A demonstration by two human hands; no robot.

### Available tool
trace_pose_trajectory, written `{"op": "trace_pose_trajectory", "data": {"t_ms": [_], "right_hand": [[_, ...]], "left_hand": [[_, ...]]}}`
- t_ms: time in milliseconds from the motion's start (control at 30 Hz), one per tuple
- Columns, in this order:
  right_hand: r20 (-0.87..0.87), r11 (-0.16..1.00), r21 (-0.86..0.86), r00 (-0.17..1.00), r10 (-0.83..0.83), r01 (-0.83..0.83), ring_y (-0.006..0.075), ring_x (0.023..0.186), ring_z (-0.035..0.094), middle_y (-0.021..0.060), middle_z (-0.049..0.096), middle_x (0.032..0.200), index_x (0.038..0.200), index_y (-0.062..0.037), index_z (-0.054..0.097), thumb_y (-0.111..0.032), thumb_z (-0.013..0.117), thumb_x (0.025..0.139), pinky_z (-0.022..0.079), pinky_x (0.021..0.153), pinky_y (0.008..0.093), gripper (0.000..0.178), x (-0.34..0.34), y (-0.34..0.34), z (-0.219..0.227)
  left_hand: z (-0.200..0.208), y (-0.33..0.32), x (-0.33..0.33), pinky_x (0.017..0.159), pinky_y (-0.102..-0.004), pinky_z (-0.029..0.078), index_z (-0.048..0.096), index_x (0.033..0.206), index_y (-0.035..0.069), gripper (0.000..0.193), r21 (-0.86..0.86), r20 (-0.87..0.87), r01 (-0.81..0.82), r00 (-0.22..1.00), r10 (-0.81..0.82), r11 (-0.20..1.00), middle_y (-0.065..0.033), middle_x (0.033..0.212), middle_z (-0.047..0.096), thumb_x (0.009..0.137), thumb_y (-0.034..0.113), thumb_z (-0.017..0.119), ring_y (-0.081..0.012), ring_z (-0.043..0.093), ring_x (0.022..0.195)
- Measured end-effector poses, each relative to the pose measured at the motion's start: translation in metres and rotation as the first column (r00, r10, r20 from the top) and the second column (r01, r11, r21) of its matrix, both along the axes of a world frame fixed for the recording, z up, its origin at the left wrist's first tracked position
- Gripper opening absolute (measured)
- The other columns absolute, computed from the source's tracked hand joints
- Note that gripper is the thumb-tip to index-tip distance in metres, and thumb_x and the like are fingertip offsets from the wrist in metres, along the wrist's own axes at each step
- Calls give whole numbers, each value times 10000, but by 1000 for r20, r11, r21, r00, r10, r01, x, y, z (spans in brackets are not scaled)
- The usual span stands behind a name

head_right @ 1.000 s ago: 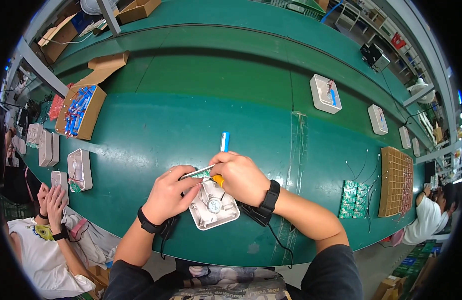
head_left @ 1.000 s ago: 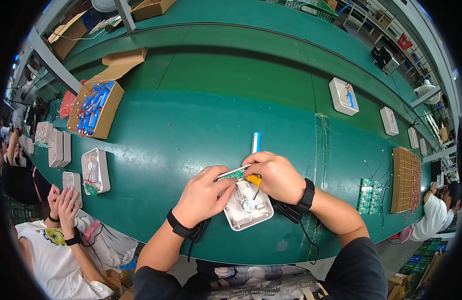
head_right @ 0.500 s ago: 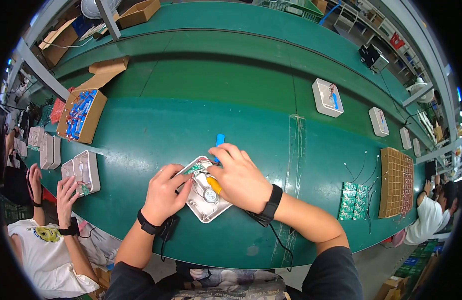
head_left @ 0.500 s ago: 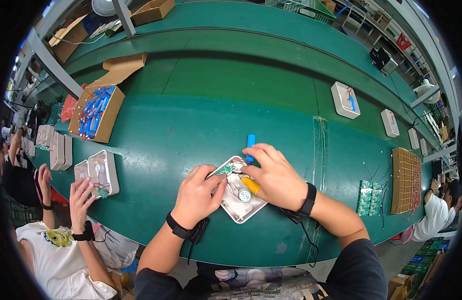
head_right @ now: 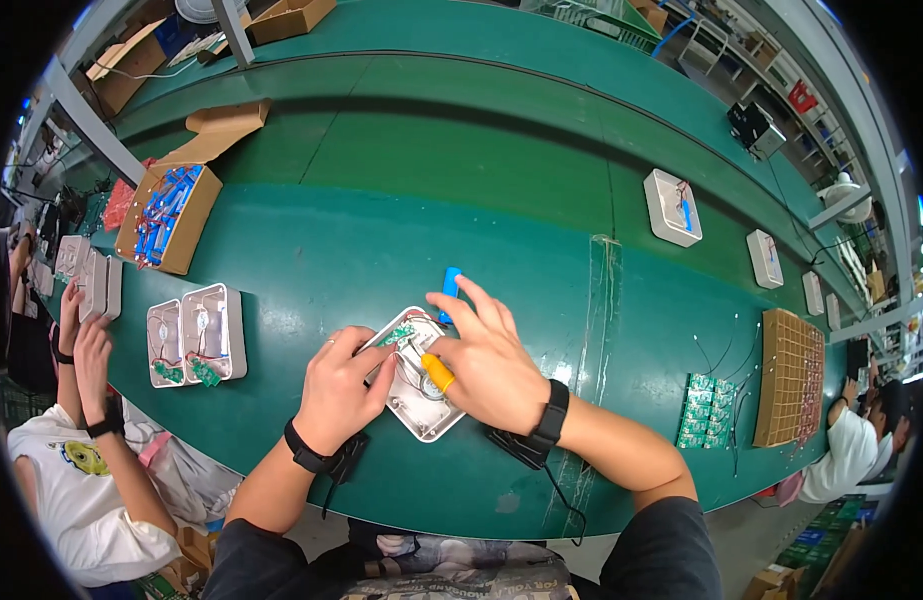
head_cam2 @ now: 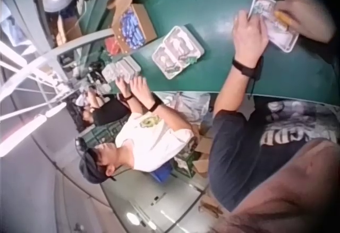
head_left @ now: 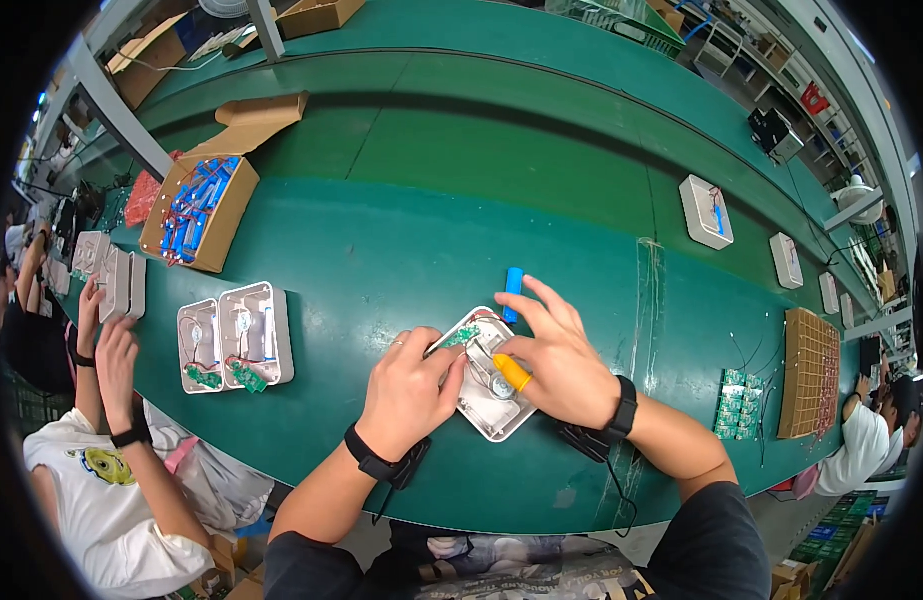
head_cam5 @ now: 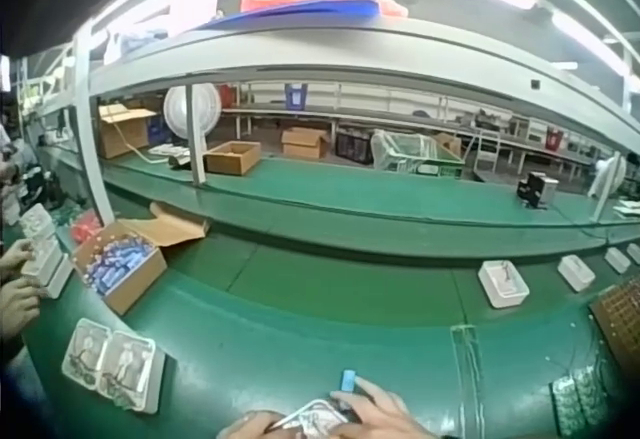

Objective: Assembling and marking small printed circuit boards on an industrial production line.

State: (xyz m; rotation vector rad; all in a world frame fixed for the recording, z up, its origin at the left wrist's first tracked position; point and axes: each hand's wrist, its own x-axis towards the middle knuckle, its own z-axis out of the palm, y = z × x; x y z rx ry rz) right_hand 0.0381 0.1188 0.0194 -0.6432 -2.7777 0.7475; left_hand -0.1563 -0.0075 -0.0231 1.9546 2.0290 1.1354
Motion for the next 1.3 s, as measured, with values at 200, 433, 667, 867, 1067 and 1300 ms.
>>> {"op": "trace_pose_trajectory", "data": {"t_ms": [200, 433, 667, 867, 1067, 1300], "right_hand": [[-2, 998, -23, 998, 56, -56, 507, 1539, 289, 183, 456, 1609, 1059, -75, 815, -100, 760, 892, 324, 1227, 579, 177, -4, -5, -3], [-97, 976, -188, 991, 92, -109, 415, 1558, 337, 151, 505, 1592, 1179, -104, 783, -82, 753, 883, 312, 1248, 558, 298, 2, 32, -4], [63, 935, 331, 991, 117, -131, 319, 1286, 586, 86, 689, 1276, 1212, -100, 740, -66, 762, 848, 458, 1074, 506, 367, 1, 65, -19], [57, 999, -15, 998, -33, 34, 243, 909, 684, 51, 706, 971, 1227, -70, 724, -71, 788, 845, 548, 815, 417, 387, 9, 69, -2], [40, 848, -530, 999, -11, 31, 215, 756, 672, 96, 714, 901, 1194, -42, 740, -130, 833, 865, 558, 700, 359, 353, -1, 45, 28], [4, 966, -207, 988, 157, -152, 258, 860, 666, 89, 708, 951, 1179, -33, 749, -142, 827, 842, 560, 790, 381, 363, 0, 24, 16]], "left_hand": [[-1, 1, -5, 707, -425, 575, 775, 916, 33, 69, 21, -32, -30, 999, 31, 999, -110, 942, 641, 861, 74, 779, -317, 667, 817], [2, 1, -11, 739, -413, 566, 786, 958, 28, 98, -11, 8, 59, 998, -59, 998, -111, 974, 674, 860, 36, 772, -303, 674, 821], [-1, 1, -13, 749, -406, 573, 800, 985, 35, 124, -17, 38, 191, 981, -190, 981, -116, 1008, 691, 863, 47, 780, -300, 680, 857], [3, 3, -11, 752, -403, 575, 800, 974, 32, 116, -18, 27, 141, 990, -141, 990, -117, 1002, 690, 860, 43, 781, -301, 682, 867], [0, 2, -13, 722, -403, 584, 802, 976, 55, 117, -12, -1, 129, 992, -129, 992, -92, 1011, 670, 867, 98, 790, -290, 677, 869], [3, 1, -11, 755, -405, 578, 800, 974, 33, 121, -27, 26, 108, 994, -107, 994, -117, 1001, 692, 855, 49, 787, -307, 687, 862]]}}
